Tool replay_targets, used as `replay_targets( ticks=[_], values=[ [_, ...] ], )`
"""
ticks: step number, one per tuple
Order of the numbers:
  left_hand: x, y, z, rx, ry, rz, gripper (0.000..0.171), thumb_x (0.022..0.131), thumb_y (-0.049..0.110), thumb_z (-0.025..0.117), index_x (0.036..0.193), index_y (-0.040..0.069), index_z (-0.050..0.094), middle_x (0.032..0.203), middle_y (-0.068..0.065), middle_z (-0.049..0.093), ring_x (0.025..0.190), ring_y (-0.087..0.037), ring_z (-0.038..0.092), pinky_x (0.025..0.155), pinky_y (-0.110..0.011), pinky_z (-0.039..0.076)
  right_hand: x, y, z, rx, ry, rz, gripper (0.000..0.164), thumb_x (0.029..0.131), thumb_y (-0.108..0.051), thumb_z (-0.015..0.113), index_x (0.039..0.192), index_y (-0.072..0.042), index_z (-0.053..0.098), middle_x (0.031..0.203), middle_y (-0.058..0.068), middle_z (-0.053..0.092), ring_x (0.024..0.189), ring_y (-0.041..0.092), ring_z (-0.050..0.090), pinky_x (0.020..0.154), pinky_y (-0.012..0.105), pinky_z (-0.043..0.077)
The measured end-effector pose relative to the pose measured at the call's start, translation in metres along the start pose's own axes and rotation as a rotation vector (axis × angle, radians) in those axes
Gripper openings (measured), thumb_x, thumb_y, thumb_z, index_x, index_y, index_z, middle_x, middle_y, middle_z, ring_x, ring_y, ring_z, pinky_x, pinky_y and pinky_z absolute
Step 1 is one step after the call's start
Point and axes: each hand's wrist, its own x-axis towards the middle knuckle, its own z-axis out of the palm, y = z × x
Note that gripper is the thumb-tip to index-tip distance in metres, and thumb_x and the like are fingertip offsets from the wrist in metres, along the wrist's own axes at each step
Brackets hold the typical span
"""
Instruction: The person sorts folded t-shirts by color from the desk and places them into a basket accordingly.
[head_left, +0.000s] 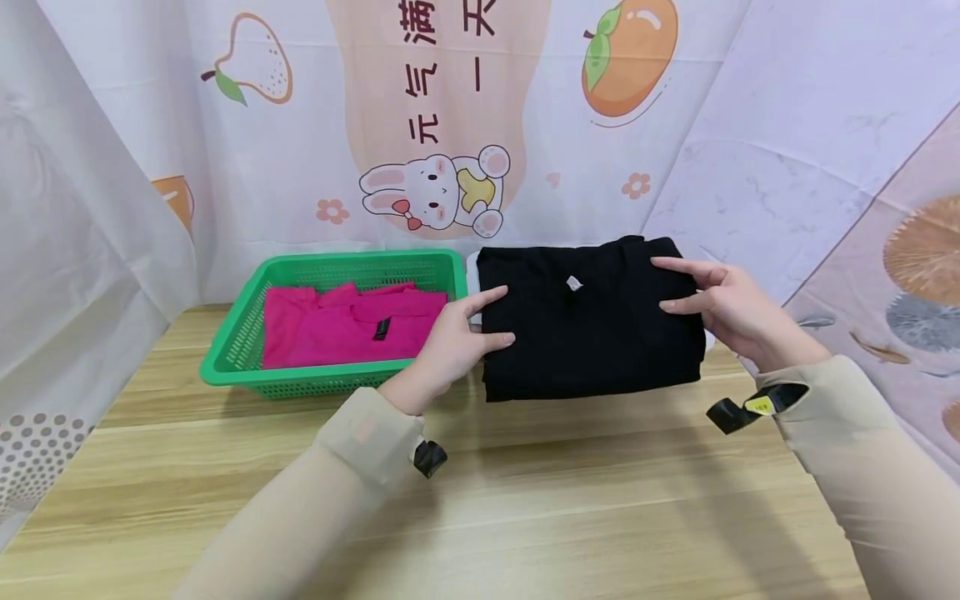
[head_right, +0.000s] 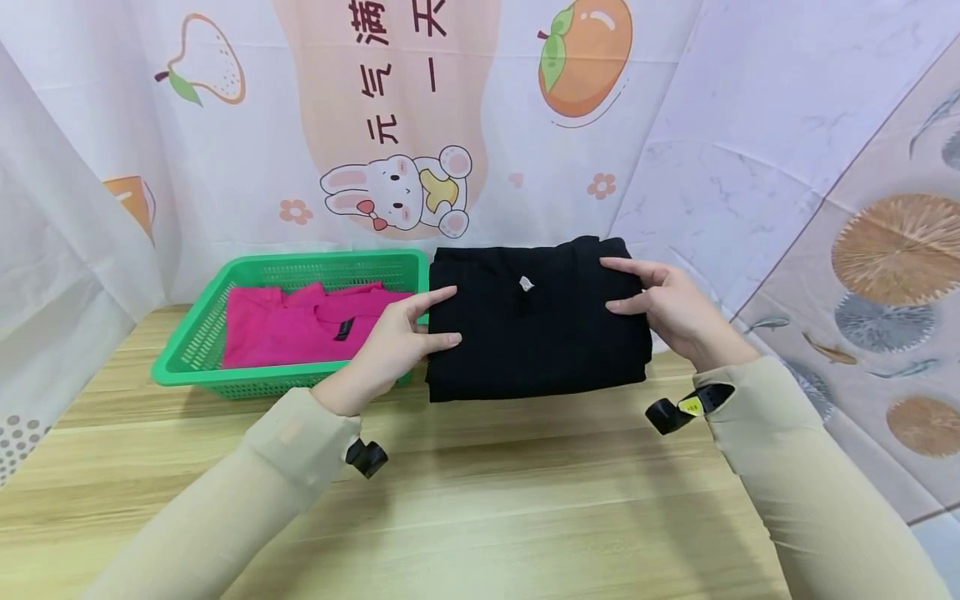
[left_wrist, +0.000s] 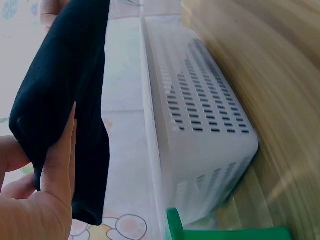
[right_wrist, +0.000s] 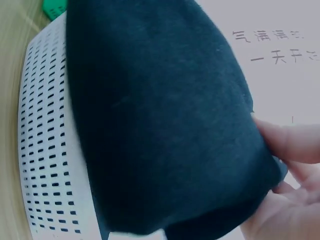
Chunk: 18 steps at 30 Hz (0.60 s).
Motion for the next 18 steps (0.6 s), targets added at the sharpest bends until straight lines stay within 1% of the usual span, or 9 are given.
replay_targets(
  ticks=[2, 5, 8, 10, 11, 12, 14, 16, 18],
  values=[
    [0.003, -0.001, -0.001, 0.024, 0.015, 0.012, 0.063, 0.088, 0.004, 0.072, 0.145, 0.020, 0.051, 0.153, -0.007, 0.043, 0.057, -0.013, 0.044, 0.053, -0.022, 0.040, 0.003, -0.004, 0.001, -0.055, 0.064, 0.010, 0.057, 0.088, 0.007, 0.067, 0.129, -0.032, 0.066, 0.167, 0.007, 0.010, 0.051, 0.001, 0.038, 0.051, 0.013, 0.036],
    [0.008, -0.002, -0.001, 0.063, 0.038, 0.030, 0.058, 0.089, 0.006, 0.072, 0.143, 0.020, 0.055, 0.137, -0.006, 0.054, 0.060, -0.013, 0.046, 0.054, -0.022, 0.043, 0.008, -0.008, 0.002, -0.086, 0.131, 0.004, 0.051, 0.087, 0.005, 0.069, 0.117, -0.036, 0.072, 0.163, 0.003, 0.025, 0.048, 0.004, 0.028, 0.048, 0.014, 0.032],
    [0.014, -0.002, -0.001, 0.080, 0.065, 0.046, 0.053, 0.089, 0.007, 0.072, 0.139, 0.020, 0.059, 0.093, -0.006, 0.061, 0.055, -0.015, 0.045, 0.051, -0.023, 0.041, 0.014, -0.009, 0.004, -0.050, 0.168, -0.021, 0.046, 0.086, 0.005, 0.071, 0.109, -0.034, 0.076, 0.145, -0.004, 0.052, 0.062, -0.001, 0.047, 0.058, 0.011, 0.045],
    [0.019, -0.002, -0.001, 0.084, 0.086, 0.062, 0.049, 0.089, 0.006, 0.072, 0.136, 0.019, 0.062, 0.080, -0.003, 0.060, 0.057, -0.014, 0.050, 0.054, -0.022, 0.043, 0.019, -0.009, 0.004, 0.006, 0.184, -0.047, 0.042, 0.085, 0.006, 0.072, 0.106, -0.029, 0.078, 0.125, -0.011, 0.065, 0.079, -0.003, 0.058, 0.067, 0.013, 0.052],
    [0.022, -0.002, -0.001, 0.083, 0.095, 0.067, 0.047, 0.089, 0.006, 0.072, 0.134, 0.018, 0.063, 0.079, -0.004, 0.062, 0.061, -0.015, 0.055, 0.056, -0.023, 0.044, 0.021, -0.009, 0.005, 0.035, 0.190, -0.061, 0.040, 0.085, 0.007, 0.072, 0.104, -0.027, 0.079, 0.117, -0.014, 0.068, 0.089, -0.002, 0.061, 0.071, 0.016, 0.055],
    [0.024, -0.002, -0.001, 0.085, 0.106, 0.071, 0.046, 0.089, 0.007, 0.072, 0.133, 0.018, 0.065, 0.085, -0.005, 0.066, 0.068, -0.015, 0.061, 0.061, -0.023, 0.048, 0.023, -0.009, 0.005, 0.058, 0.205, -0.074, 0.038, 0.084, 0.007, 0.072, 0.102, -0.026, 0.080, 0.107, -0.016, 0.070, 0.087, 0.000, 0.064, 0.070, 0.018, 0.056],
    [0.029, -0.001, -0.001, 0.088, 0.121, 0.074, 0.043, 0.090, 0.007, 0.071, 0.131, 0.017, 0.066, 0.109, -0.006, 0.071, 0.088, -0.018, 0.069, 0.074, -0.026, 0.055, 0.027, -0.009, 0.005, 0.087, 0.226, -0.090, 0.035, 0.084, 0.007, 0.072, 0.098, -0.023, 0.080, 0.100, -0.015, 0.072, 0.091, 0.001, 0.066, 0.070, 0.019, 0.057],
    [0.033, 0.000, -0.001, 0.104, 0.138, 0.071, 0.041, 0.090, 0.008, 0.071, 0.130, 0.017, 0.067, 0.128, -0.008, 0.066, 0.106, -0.022, 0.069, 0.086, -0.032, 0.058, 0.031, -0.009, 0.006, 0.079, 0.254, -0.091, 0.032, 0.083, 0.005, 0.075, 0.097, -0.023, 0.081, 0.101, -0.015, 0.071, 0.090, 0.001, 0.065, 0.071, 0.018, 0.057],
    [0.037, 0.001, -0.001, 0.116, 0.161, 0.061, 0.039, 0.091, 0.010, 0.071, 0.129, 0.017, 0.068, 0.134, -0.010, 0.063, 0.115, -0.026, 0.066, 0.092, -0.037, 0.057, 0.035, -0.009, 0.006, 0.059, 0.278, -0.077, 0.030, 0.082, 0.001, 0.077, 0.099, -0.024, 0.080, 0.110, -0.011, 0.068, 0.092, 0.001, 0.064, 0.073, 0.017, 0.056]
  ],
)
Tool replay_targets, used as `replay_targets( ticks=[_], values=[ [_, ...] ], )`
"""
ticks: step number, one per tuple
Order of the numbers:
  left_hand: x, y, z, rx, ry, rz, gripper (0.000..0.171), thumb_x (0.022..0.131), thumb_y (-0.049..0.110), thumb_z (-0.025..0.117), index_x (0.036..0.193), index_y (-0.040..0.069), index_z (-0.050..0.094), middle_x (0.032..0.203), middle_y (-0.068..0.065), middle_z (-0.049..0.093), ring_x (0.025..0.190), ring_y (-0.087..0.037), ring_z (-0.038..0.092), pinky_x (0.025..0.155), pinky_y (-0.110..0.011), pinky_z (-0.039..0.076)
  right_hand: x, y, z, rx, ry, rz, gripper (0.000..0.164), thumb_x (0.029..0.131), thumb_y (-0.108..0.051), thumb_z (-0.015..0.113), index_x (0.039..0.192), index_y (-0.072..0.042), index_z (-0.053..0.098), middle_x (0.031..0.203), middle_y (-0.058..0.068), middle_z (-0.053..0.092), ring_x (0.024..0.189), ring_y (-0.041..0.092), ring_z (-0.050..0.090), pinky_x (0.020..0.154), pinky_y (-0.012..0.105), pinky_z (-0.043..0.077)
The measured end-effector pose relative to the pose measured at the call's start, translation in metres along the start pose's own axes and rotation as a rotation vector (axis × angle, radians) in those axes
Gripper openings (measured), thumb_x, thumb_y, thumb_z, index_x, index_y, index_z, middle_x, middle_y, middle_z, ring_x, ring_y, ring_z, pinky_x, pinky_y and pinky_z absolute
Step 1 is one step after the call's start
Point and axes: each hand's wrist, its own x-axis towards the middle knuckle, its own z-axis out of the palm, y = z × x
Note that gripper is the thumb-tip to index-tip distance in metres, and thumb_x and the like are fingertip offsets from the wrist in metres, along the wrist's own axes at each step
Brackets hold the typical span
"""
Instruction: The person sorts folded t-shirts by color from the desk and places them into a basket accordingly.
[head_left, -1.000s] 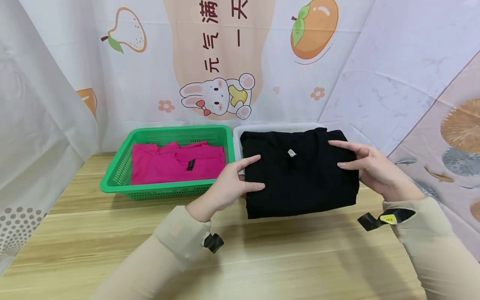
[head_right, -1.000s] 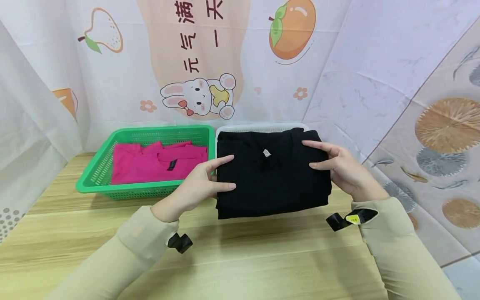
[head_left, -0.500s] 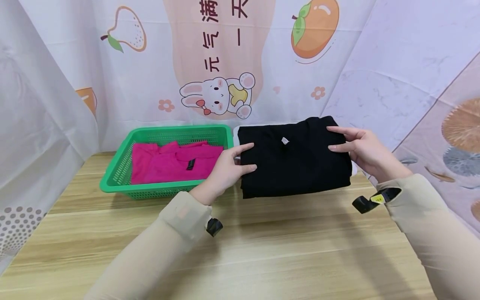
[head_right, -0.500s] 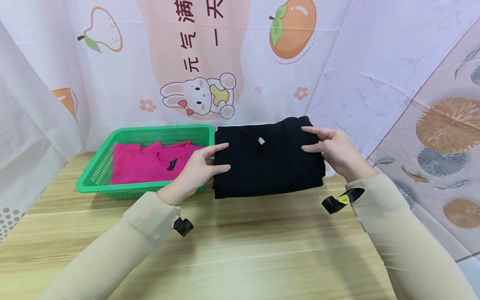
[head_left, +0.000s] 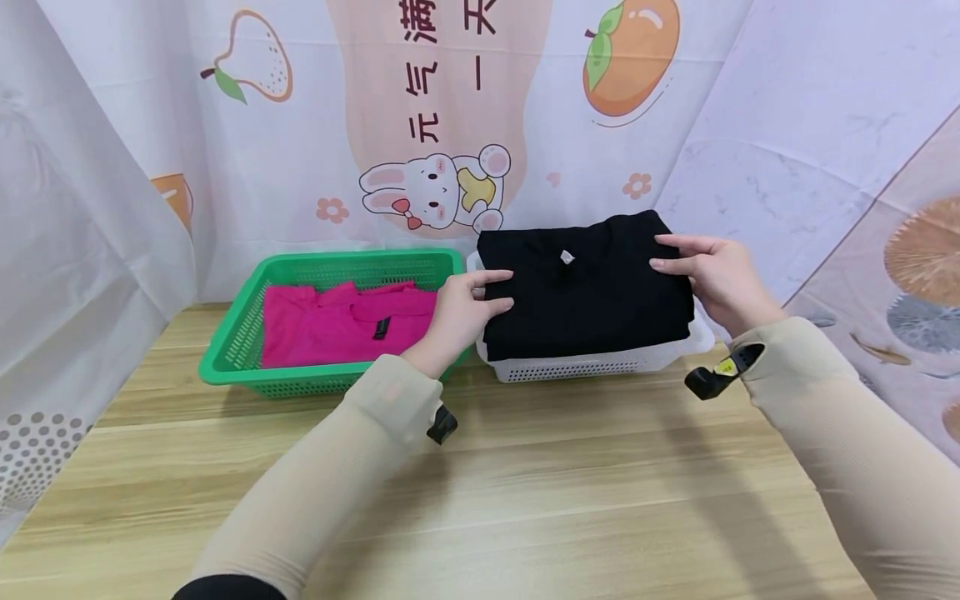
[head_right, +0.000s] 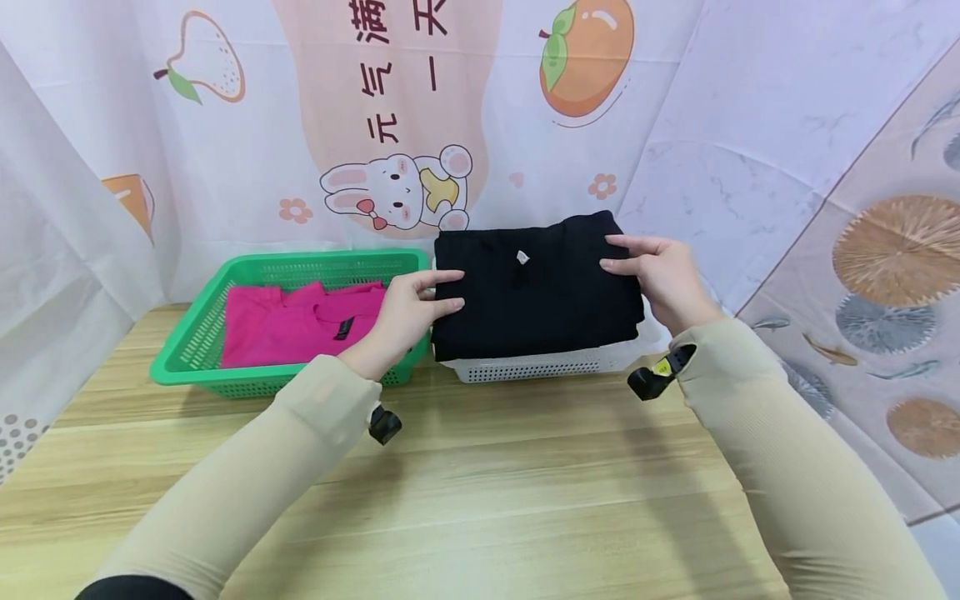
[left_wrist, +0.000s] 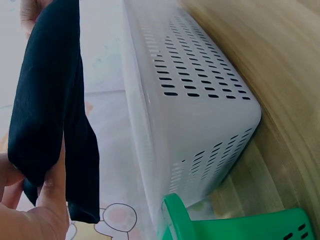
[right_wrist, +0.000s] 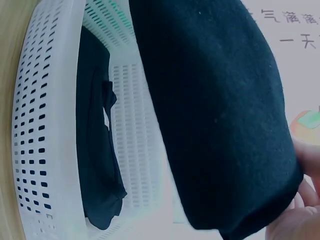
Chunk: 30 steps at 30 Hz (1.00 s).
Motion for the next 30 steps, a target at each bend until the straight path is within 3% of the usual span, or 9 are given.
replay_targets(
  ticks=[5, 9, 14, 19, 23, 26, 30],
  values=[
    [0.009, 0.000, 0.004, 0.018, 0.072, -0.014, 0.036, 0.091, 0.012, 0.071, 0.126, 0.019, 0.070, 0.141, -0.009, 0.057, 0.122, -0.028, 0.061, 0.094, -0.040, 0.056, 0.011, -0.001, 0.004, -0.051, 0.046, 0.033, 0.032, 0.083, -0.004, 0.078, 0.106, -0.027, 0.078, 0.150, 0.008, 0.045, 0.107, 0.002, 0.058, 0.077, 0.013, 0.054],
    [0.015, -0.003, 0.008, 0.027, 0.121, -0.010, 0.034, 0.093, 0.013, 0.069, 0.126, 0.019, 0.070, 0.143, -0.008, 0.056, 0.124, -0.028, 0.059, 0.096, -0.040, 0.054, 0.019, 0.000, 0.006, -0.062, 0.052, 0.044, 0.034, 0.085, -0.003, 0.076, 0.110, -0.026, 0.077, 0.161, 0.013, 0.029, 0.109, 0.005, 0.056, 0.077, 0.013, 0.053],
    [0.023, -0.008, 0.014, 0.034, 0.172, -0.037, 0.031, 0.095, 0.013, 0.066, 0.125, 0.019, 0.071, 0.139, -0.006, 0.060, 0.119, -0.025, 0.058, 0.094, -0.037, 0.053, 0.026, 0.003, 0.006, -0.074, 0.043, 0.054, 0.035, 0.088, 0.002, 0.070, 0.104, -0.028, 0.078, 0.158, 0.014, 0.030, 0.092, 0.000, 0.060, 0.074, 0.013, 0.053],
    [0.027, -0.016, 0.018, 0.052, 0.197, -0.065, 0.030, 0.096, 0.012, 0.065, 0.124, 0.019, 0.072, 0.134, -0.006, 0.063, 0.115, -0.023, 0.057, 0.090, -0.036, 0.053, 0.033, 0.009, 0.008, -0.089, 0.022, 0.054, 0.039, 0.089, 0.005, 0.066, 0.089, -0.032, 0.079, 0.154, 0.014, 0.033, 0.089, -0.001, 0.059, 0.074, 0.014, 0.052],
    [0.028, -0.021, 0.020, 0.059, 0.199, -0.079, 0.029, 0.096, 0.011, 0.065, 0.122, 0.019, 0.072, 0.136, -0.006, 0.062, 0.119, -0.024, 0.058, 0.094, -0.038, 0.053, 0.037, 0.017, 0.008, -0.116, 0.027, 0.032, 0.039, 0.089, 0.004, 0.067, 0.083, -0.033, 0.078, 0.134, 0.004, 0.048, 0.081, -0.001, 0.062, 0.071, 0.014, 0.053],
    [0.028, -0.024, 0.022, 0.075, 0.201, -0.083, 0.028, 0.095, 0.011, 0.066, 0.120, 0.018, 0.074, 0.137, -0.006, 0.062, 0.119, -0.024, 0.060, 0.096, -0.039, 0.053, 0.039, 0.024, 0.008, -0.122, 0.042, 0.011, 0.041, 0.089, 0.006, 0.066, 0.082, -0.033, 0.077, 0.120, -0.003, 0.050, 0.077, -0.001, 0.063, 0.070, 0.014, 0.053],
    [0.028, -0.025, 0.024, 0.107, 0.203, -0.081, 0.027, 0.095, 0.009, 0.065, 0.119, 0.016, 0.074, 0.135, -0.007, 0.064, 0.118, -0.024, 0.062, 0.097, -0.038, 0.053, 0.040, 0.032, 0.011, -0.117, 0.091, -0.011, 0.038, 0.088, 0.007, 0.066, 0.092, -0.029, 0.079, 0.121, -0.002, 0.051, 0.084, -0.001, 0.061, 0.073, 0.012, 0.051]
  ],
)
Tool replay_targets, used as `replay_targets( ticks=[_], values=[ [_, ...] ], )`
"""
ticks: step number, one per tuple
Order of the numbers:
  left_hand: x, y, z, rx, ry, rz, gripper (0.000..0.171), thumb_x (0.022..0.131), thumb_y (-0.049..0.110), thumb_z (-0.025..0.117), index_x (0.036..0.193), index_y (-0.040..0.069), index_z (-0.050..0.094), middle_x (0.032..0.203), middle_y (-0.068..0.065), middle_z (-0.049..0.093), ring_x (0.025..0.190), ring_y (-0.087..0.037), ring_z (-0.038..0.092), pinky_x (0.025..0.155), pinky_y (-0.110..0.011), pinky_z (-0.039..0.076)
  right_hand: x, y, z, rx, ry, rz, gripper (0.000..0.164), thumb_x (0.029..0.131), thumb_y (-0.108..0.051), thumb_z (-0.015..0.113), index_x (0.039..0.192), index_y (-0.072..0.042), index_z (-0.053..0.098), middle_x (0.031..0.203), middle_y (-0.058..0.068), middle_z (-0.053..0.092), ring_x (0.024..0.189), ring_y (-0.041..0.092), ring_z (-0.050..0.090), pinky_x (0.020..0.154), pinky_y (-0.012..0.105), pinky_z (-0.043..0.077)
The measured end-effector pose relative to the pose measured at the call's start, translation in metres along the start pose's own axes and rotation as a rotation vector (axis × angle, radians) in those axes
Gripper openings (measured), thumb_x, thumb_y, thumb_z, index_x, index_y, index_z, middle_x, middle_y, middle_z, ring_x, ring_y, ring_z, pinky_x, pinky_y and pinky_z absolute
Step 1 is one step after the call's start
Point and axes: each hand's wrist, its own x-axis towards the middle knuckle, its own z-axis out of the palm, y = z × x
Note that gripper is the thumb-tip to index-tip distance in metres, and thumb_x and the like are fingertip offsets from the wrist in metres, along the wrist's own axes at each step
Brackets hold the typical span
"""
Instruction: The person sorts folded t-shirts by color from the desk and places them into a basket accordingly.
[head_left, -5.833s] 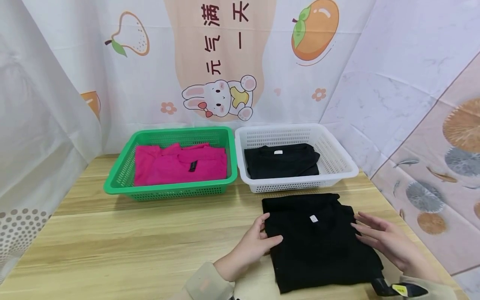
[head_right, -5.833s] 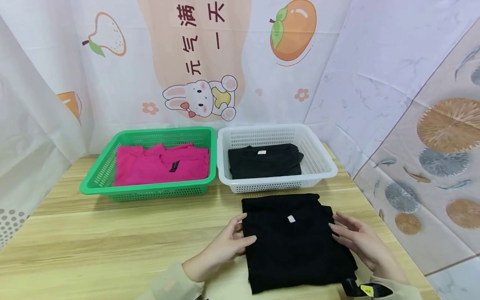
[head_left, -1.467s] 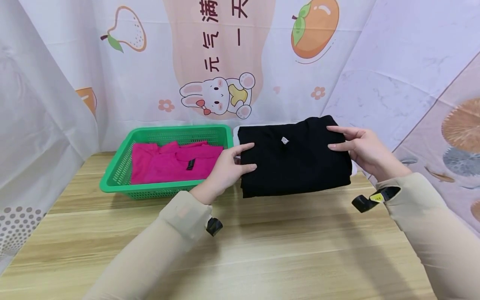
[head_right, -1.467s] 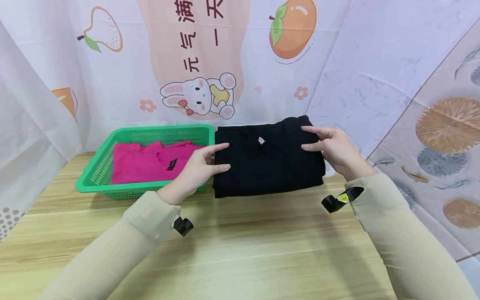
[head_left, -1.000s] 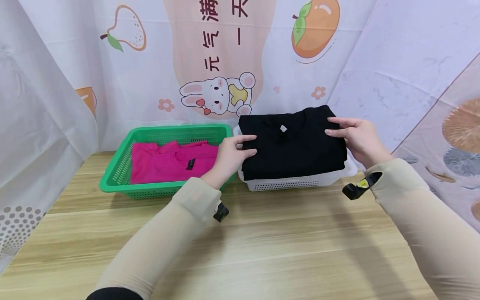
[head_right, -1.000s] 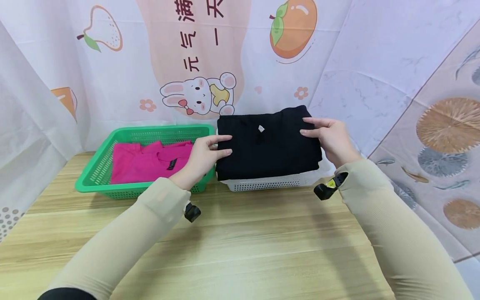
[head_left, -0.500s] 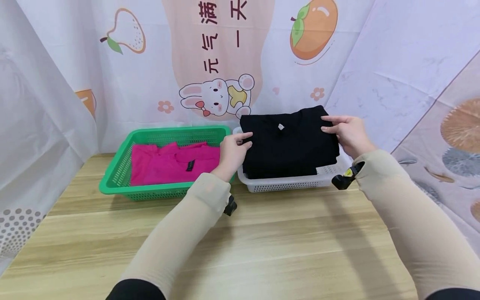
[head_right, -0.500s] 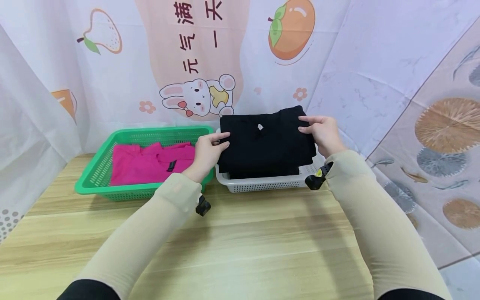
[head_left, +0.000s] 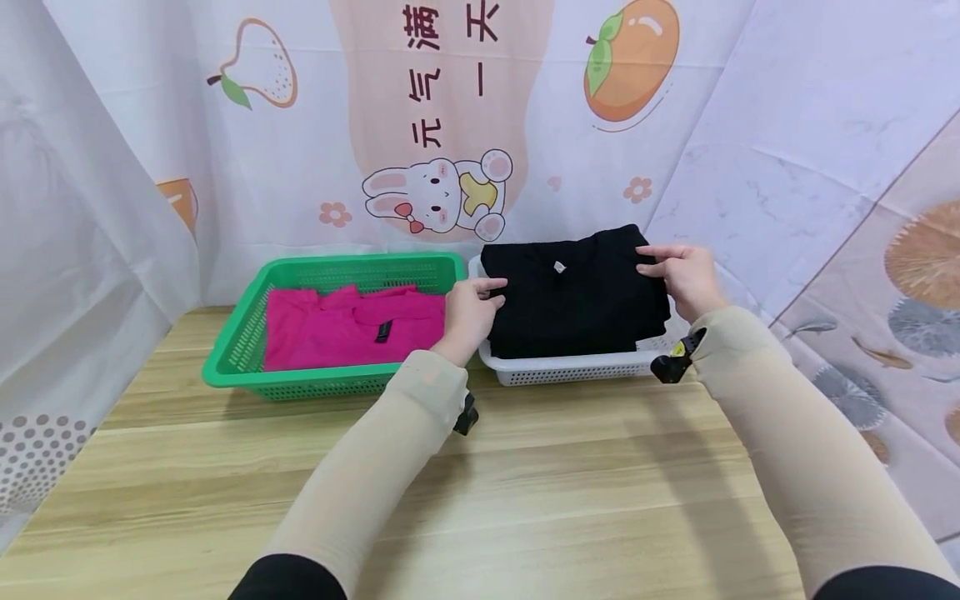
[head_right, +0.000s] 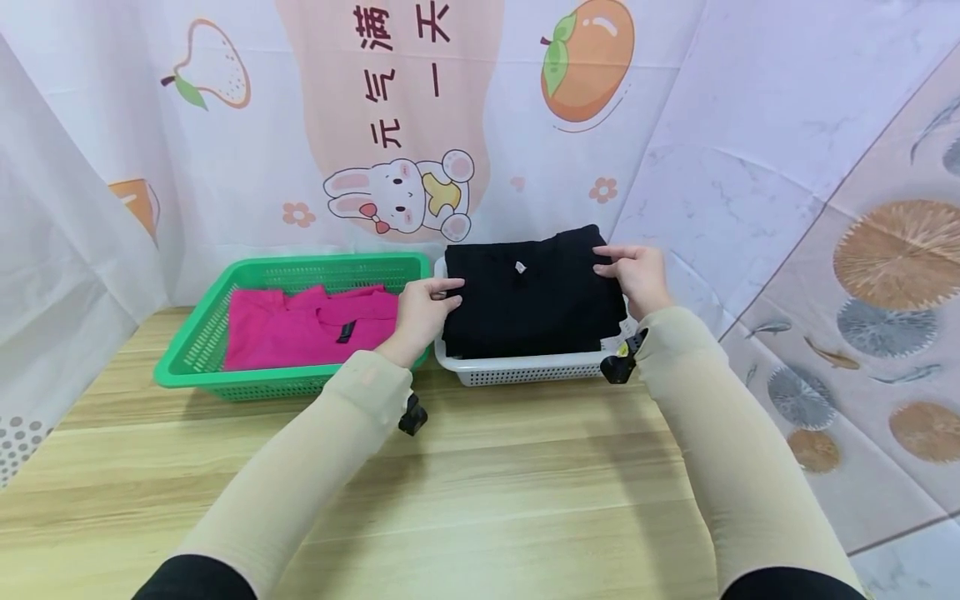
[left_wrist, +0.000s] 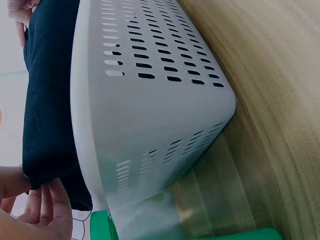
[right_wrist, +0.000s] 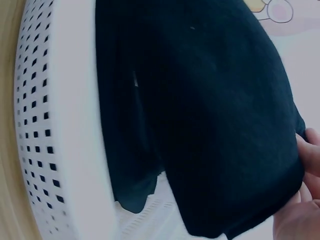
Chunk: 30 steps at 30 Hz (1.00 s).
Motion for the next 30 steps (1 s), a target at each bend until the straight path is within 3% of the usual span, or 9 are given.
replay_targets(
  ticks=[4, 7, 10, 14, 19, 21, 25, 30],
  values=[
    [-0.001, 0.002, 0.004, 0.014, -0.006, -0.006, 0.029, 0.096, 0.006, 0.061, 0.121, 0.015, 0.073, 0.130, -0.008, 0.066, 0.119, -0.023, 0.062, 0.097, -0.037, 0.053, 0.000, 0.004, 0.004, -0.028, 0.077, 0.007, 0.034, 0.087, 0.005, 0.068, 0.108, -0.020, 0.078, 0.128, 0.002, 0.054, 0.115, 0.009, 0.055, 0.087, 0.013, 0.048],
    [-0.001, 0.004, 0.005, 0.016, -0.014, -0.012, 0.030, 0.097, 0.004, 0.058, 0.122, 0.015, 0.072, 0.127, -0.009, 0.068, 0.119, -0.022, 0.062, 0.094, -0.036, 0.054, 0.000, 0.005, 0.006, -0.056, 0.122, 0.027, 0.036, 0.089, 0.002, 0.067, 0.119, -0.016, 0.073, 0.133, 0.003, 0.054, 0.135, 0.018, 0.042, 0.105, 0.022, 0.043],
    [0.000, 0.007, 0.007, 0.011, -0.017, -0.008, 0.031, 0.098, 0.003, 0.057, 0.122, 0.015, 0.072, 0.126, -0.009, 0.068, 0.119, -0.022, 0.062, 0.092, -0.035, 0.054, -0.001, 0.006, 0.006, -0.071, 0.158, 0.028, 0.035, 0.090, 0.001, 0.066, 0.118, -0.019, 0.074, 0.131, 0.001, 0.055, 0.138, 0.021, 0.039, 0.111, 0.030, 0.039],
    [0.001, 0.009, 0.007, 0.019, -0.013, 0.006, 0.032, 0.097, 0.002, 0.057, 0.121, 0.015, 0.073, 0.126, -0.009, 0.068, 0.119, -0.022, 0.062, 0.092, -0.035, 0.054, -0.002, 0.005, 0.006, -0.079, 0.175, 0.034, 0.033, 0.091, 0.000, 0.066, 0.116, -0.020, 0.075, 0.135, 0.003, 0.054, 0.138, 0.020, 0.040, 0.111, 0.030, 0.040],
    [0.002, 0.010, 0.006, 0.042, -0.011, 0.011, 0.031, 0.097, 0.003, 0.058, 0.121, 0.015, 0.073, 0.125, -0.010, 0.069, 0.119, -0.023, 0.062, 0.091, -0.035, 0.054, -0.001, 0.005, 0.010, -0.092, 0.196, 0.054, 0.038, 0.091, -0.002, 0.067, 0.129, -0.009, 0.066, 0.147, 0.008, 0.049, 0.140, 0.021, 0.040, 0.113, 0.032, 0.039],
    [0.002, 0.009, 0.005, 0.044, -0.010, 0.012, 0.031, 0.097, 0.002, 0.059, 0.121, 0.014, 0.073, 0.123, -0.010, 0.070, 0.118, -0.023, 0.062, 0.092, -0.035, 0.054, 0.000, 0.007, 0.012, -0.106, 0.212, 0.047, 0.039, 0.090, -0.003, 0.068, 0.129, -0.007, 0.065, 0.141, 0.006, 0.054, 0.138, 0.020, 0.043, 0.111, 0.031, 0.041],
    [0.001, 0.007, 0.002, 0.014, 0.008, 0.011, 0.030, 0.095, 0.000, 0.059, 0.120, 0.010, 0.073, 0.117, -0.011, 0.073, 0.112, -0.022, 0.066, 0.091, -0.035, 0.056, 0.001, 0.011, 0.012, -0.113, 0.256, 0.032, 0.035, 0.089, 0.003, 0.067, 0.121, -0.010, 0.072, 0.107, -0.008, 0.068, 0.114, 0.009, 0.057, 0.096, 0.022, 0.051],
    [-0.001, 0.007, 0.002, -0.020, 0.007, 0.040, 0.028, 0.095, 0.001, 0.059, 0.119, 0.008, 0.073, 0.115, -0.011, 0.074, 0.108, -0.022, 0.069, 0.089, -0.034, 0.056, -0.001, 0.015, 0.009, -0.004, 0.235, -0.007, 0.039, 0.089, 0.015, 0.055, 0.084, -0.019, 0.074, 0.071, -0.015, 0.068, 0.072, -0.003, 0.066, 0.070, 0.013, 0.056]
  ],
)
